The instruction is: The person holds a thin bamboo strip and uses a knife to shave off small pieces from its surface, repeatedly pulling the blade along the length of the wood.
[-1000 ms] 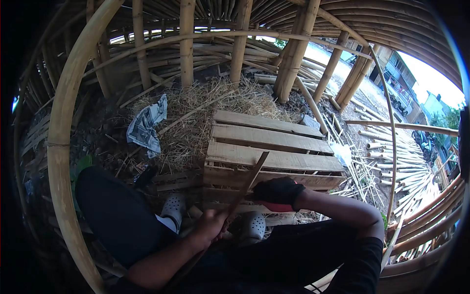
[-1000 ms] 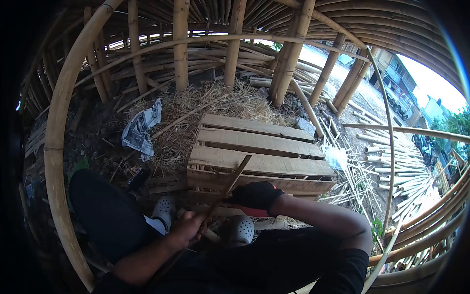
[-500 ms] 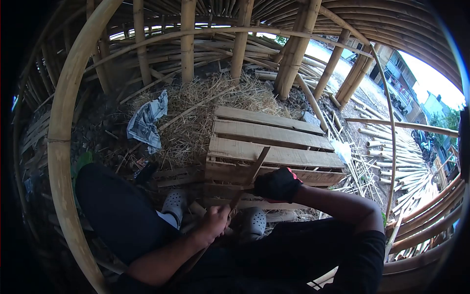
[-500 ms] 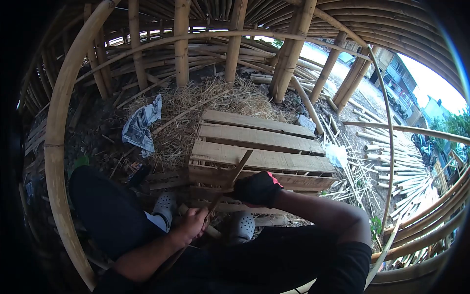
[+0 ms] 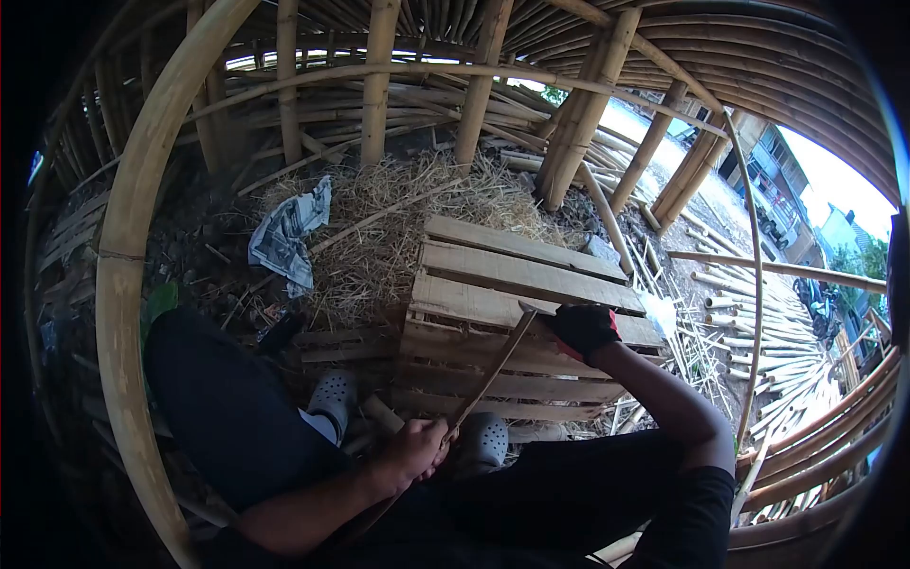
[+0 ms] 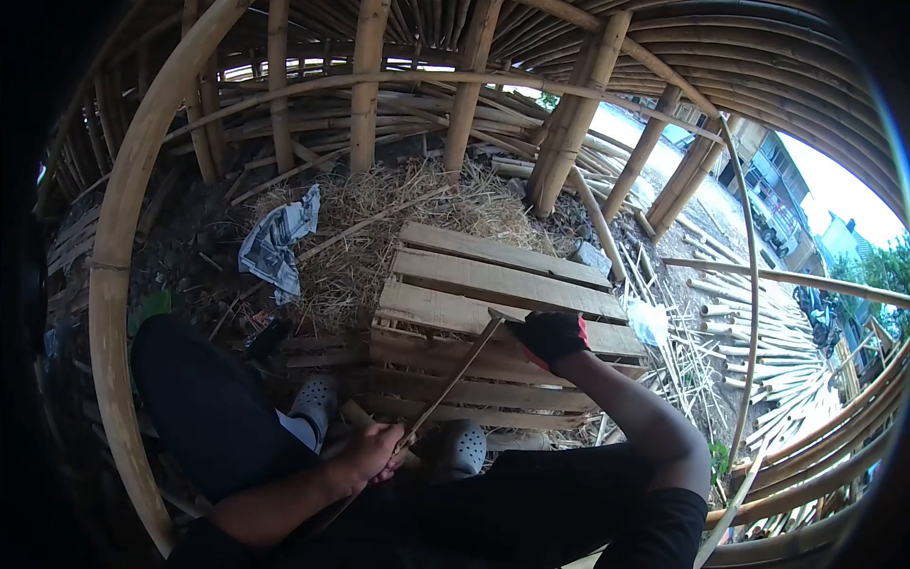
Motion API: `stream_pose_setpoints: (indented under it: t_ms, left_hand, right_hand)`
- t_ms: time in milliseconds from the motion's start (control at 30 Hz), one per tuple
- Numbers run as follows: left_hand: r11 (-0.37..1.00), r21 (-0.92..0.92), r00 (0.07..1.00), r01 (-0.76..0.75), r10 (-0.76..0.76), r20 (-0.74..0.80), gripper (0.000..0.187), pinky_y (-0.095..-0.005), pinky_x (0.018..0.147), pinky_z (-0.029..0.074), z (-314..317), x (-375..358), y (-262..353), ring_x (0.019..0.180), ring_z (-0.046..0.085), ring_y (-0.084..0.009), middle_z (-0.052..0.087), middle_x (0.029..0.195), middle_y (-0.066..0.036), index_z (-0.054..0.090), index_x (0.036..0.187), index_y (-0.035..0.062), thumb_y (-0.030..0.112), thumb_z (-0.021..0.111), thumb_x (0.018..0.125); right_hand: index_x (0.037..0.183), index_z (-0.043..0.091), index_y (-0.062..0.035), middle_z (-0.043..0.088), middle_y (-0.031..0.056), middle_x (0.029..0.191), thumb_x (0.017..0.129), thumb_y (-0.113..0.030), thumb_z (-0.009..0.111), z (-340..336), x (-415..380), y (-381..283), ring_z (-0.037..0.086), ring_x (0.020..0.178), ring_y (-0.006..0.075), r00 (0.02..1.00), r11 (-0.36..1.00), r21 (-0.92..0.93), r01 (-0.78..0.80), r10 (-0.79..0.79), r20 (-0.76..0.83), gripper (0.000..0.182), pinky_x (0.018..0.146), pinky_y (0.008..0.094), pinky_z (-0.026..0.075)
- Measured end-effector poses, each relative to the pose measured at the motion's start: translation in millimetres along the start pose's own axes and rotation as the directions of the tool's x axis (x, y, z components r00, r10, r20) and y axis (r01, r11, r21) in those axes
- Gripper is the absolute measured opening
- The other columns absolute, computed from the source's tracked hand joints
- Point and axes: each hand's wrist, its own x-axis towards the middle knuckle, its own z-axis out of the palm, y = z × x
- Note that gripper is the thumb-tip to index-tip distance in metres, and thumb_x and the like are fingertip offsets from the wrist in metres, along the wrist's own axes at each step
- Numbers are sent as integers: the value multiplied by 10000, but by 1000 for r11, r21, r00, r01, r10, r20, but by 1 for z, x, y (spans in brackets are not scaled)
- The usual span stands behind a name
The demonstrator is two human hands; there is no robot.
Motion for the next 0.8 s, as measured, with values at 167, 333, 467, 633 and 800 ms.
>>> stream_pose_setpoints:
  t_ms: [167,333,467,633,800]
  left_hand:
    - [999,35,992,-39,43,-118,326,-216,376,317,0,-2,8,419,424,-66,492,574,8,598,889,107,393,465,969]
    - [993,112,982,-47,66,-175,343,-217,373,336,5,-9,13,424,451,-63,533,604,6,581,846,103,412,487,962]
    - [985,144,980,-93,116,-163,370,-217,363,329,1,-1,5,410,443,-63,526,590,6,560,822,92,423,477,968]
    - [968,235,962,-87,143,-233,414,-225,356,334,6,-1,4,390,436,-69,512,563,-1,544,776,76,422,447,982]
    - [964,235,957,-125,179,-226,417,-245,363,352,5,4,2,391,447,-82,507,550,-6,557,776,56,397,444,985]
  right_hand:
    - [860,661,-119,667,114,728,929,-503,481,-33,-13,-23,664,639,299,961,973,167,-159,191,-200,429,545,421,507]
    - [960,672,-175,675,77,833,942,-421,506,-35,-41,-59,668,689,291,978,917,346,199,-165,-124,297,579,401,521]
    - [1084,657,-214,691,38,893,962,-393,475,-33,-57,-89,682,757,269,900,830,388,400,-436,4,283,616,372,536]
    - [1073,660,-235,696,25,884,958,-444,458,-26,-55,-91,685,737,233,864,801,342,491,-497,-76,312,581,345,534]
    - [1052,664,-231,691,39,816,942,-496,461,-22,-48,-92,675,644,245,882,865,190,465,-471,-16,352,512,368,517]
